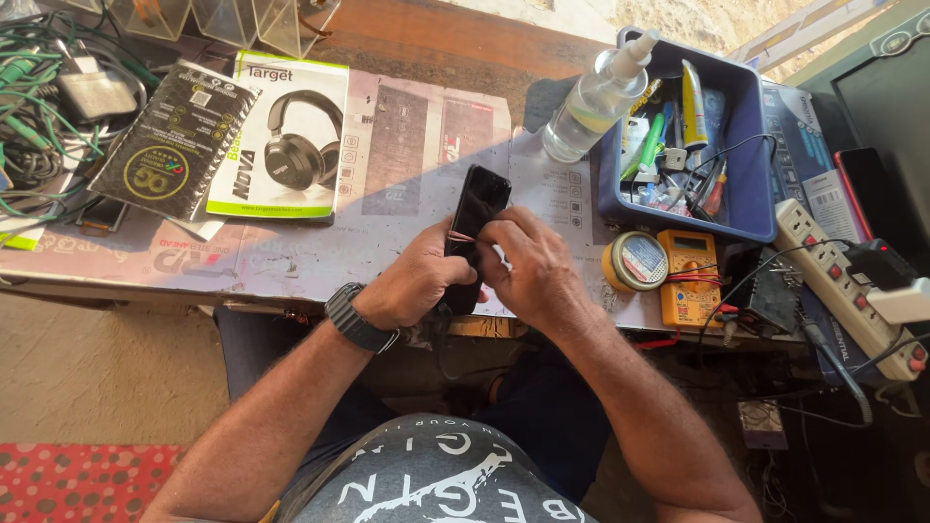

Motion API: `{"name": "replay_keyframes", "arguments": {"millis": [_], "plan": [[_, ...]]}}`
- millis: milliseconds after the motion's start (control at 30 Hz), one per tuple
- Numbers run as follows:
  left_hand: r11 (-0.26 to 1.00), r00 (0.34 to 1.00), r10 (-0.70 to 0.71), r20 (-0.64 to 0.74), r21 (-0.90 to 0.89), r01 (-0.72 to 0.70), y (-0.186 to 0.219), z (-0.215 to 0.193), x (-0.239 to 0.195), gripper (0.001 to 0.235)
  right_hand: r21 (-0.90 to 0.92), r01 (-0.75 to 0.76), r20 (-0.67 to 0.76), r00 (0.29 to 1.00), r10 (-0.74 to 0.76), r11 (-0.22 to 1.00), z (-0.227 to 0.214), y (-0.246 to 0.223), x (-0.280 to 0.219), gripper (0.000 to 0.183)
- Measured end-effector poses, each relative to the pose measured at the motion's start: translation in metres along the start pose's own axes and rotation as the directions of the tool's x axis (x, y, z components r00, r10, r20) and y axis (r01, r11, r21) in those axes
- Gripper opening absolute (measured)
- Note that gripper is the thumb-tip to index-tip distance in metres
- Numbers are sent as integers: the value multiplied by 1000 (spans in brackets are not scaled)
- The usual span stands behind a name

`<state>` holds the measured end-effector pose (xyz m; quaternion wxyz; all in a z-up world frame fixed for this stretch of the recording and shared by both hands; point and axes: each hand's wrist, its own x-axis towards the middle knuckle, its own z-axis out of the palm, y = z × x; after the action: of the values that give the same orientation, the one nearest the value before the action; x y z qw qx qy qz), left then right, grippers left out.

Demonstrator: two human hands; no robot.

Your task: The person repeatedly plugs and unplugs a USB charging cable into a black smartphone, then presses the power button to check if the device turns on. The person also plugs and unplugs the charger from a power strip to test the connection.

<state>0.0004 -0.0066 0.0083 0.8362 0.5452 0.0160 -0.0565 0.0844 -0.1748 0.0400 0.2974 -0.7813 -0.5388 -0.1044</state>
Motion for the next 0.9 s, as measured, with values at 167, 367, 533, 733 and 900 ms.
{"name": "replay_keyframes", "arguments": {"millis": [167, 367, 533, 733, 900], "plan": [[1000, 1000, -6, 24, 25, 5, 3, 1, -2, 38, 47, -40, 66, 997, 37, 998, -4, 1, 4, 9], [999, 999, -38, 30, -29, 39, 2, -3, -2, 38, 196, -134, 110, 987, 114, 971, -4, 4, 0, 8], [995, 997, -78, 20, -57, 79, 3, -6, -1, 41, 253, -130, 93, 990, 109, 959, -4, 9, -1, 9], [978, 996, -81, -21, -197, 76, 6, -6, 1, 40, 232, -315, 276, 929, 248, 920, -4, 20, 1, 12], [949, 997, -72, 35, -307, 79, 13, -11, -1, 39, 377, -349, 298, 923, 244, 858, -10, 37, -7, 8]]}}
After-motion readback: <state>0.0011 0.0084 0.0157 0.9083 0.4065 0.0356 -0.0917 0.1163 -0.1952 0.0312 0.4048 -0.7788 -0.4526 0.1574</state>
